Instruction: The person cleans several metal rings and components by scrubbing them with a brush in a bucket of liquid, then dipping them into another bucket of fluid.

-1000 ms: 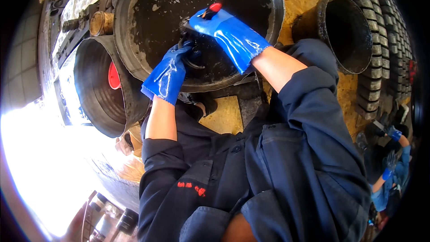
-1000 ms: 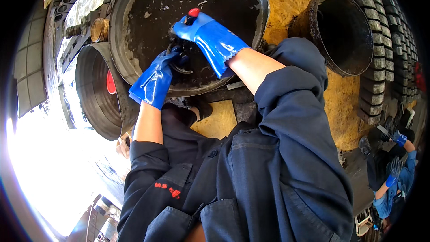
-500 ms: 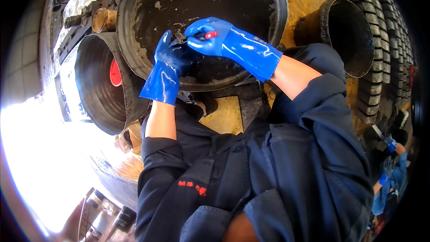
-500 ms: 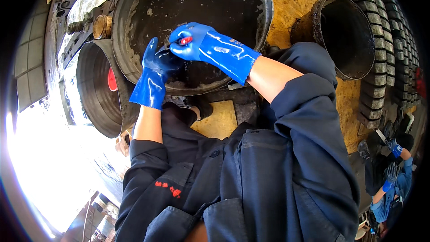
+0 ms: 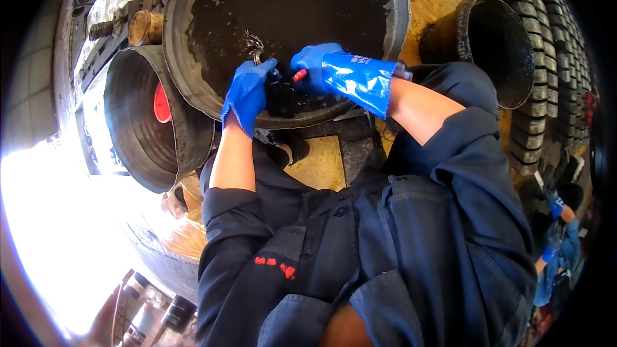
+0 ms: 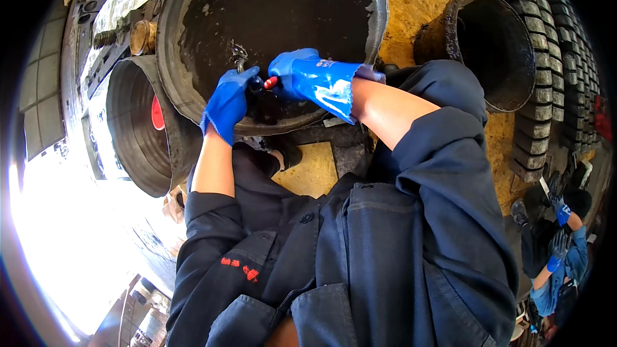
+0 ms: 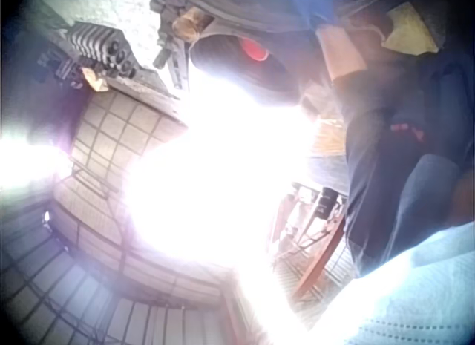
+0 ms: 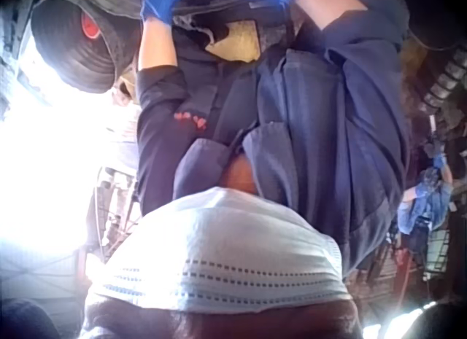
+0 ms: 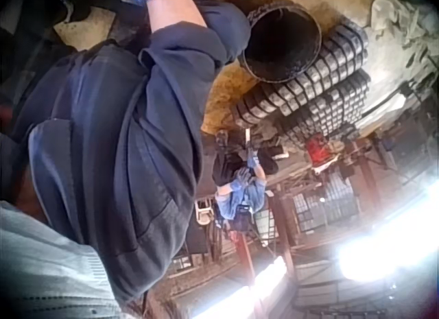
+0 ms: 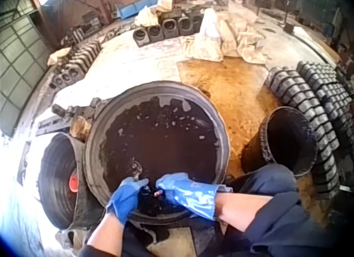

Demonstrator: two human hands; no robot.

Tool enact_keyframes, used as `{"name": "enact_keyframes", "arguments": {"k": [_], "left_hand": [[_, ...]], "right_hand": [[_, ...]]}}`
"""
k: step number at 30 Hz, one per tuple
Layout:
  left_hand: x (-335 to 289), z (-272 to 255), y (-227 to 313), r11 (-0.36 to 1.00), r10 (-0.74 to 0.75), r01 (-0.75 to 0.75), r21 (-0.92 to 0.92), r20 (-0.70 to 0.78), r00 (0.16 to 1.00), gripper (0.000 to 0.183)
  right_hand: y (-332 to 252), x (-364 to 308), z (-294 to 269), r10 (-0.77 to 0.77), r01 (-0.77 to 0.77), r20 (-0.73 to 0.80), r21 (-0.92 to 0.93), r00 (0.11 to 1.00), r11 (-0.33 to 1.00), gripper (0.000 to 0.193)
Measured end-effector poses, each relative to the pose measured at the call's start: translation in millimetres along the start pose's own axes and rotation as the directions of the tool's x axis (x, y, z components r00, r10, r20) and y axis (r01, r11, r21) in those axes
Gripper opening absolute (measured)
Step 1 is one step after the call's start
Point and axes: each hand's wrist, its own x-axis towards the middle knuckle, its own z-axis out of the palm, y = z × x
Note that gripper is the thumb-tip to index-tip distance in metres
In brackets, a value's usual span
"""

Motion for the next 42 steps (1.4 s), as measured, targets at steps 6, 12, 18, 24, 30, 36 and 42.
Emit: {"name": "enact_keyframes", "arguments": {"k": [6,12,18,24,30,36,42], "left_hand": [[17.5,8.7,-2.0,0.839,-0.541,0.539,0.08,0.009,0.841,0.04],[14.5,6.3,-11.3,0.789,-0.58,0.559,-0.257,-0.007,0.815,0.041],[3.7,6.9,-9.6,0.322,-0.359,0.047,-0.945,-0.077,0.93,0.037],[14.6,6.6,0.7,-0.076,-0.432,0.179,-0.981,0.195,0.881,0.049],[11.5,1.9,7.4,0.168,-0.296,0.132,-0.977,0.077,0.952,0.045],[3.3,-2.2,22.3,0.164,-0.376,0.105,-0.981,0.036,0.926,0.037],[-5.7,-12.9,19.9,0.423,-0.342,0.09,-0.901,-0.067,0.937,0.042]], "right_hand": [[25.0,13.8,1.1,0.37,-0.359,-0.161,0.094,0.915,0.929,0.033],[66.7,24.4,10.2,0.575,-0.388,-0.347,0.477,0.741,0.788,0.034],[25.1,9.1,-37.2,0.415,0.317,-0.398,0.914,0.818,0.253,0.034],[5.1,51.6,-21.2,-0.023,0.337,-0.461,0.612,0.887,0.716,0.023],[19.1,49.7,-21.9,0.357,0.36,-0.482,0.862,0.8,0.356,0.03],[28.2,27.0,-22.1,0.514,0.176,-0.24,0.97,0.824,0.171,0.037],[37.7,18.5,-13.3,0.618,0.121,-0.239,0.966,0.749,0.227,0.032]]}}
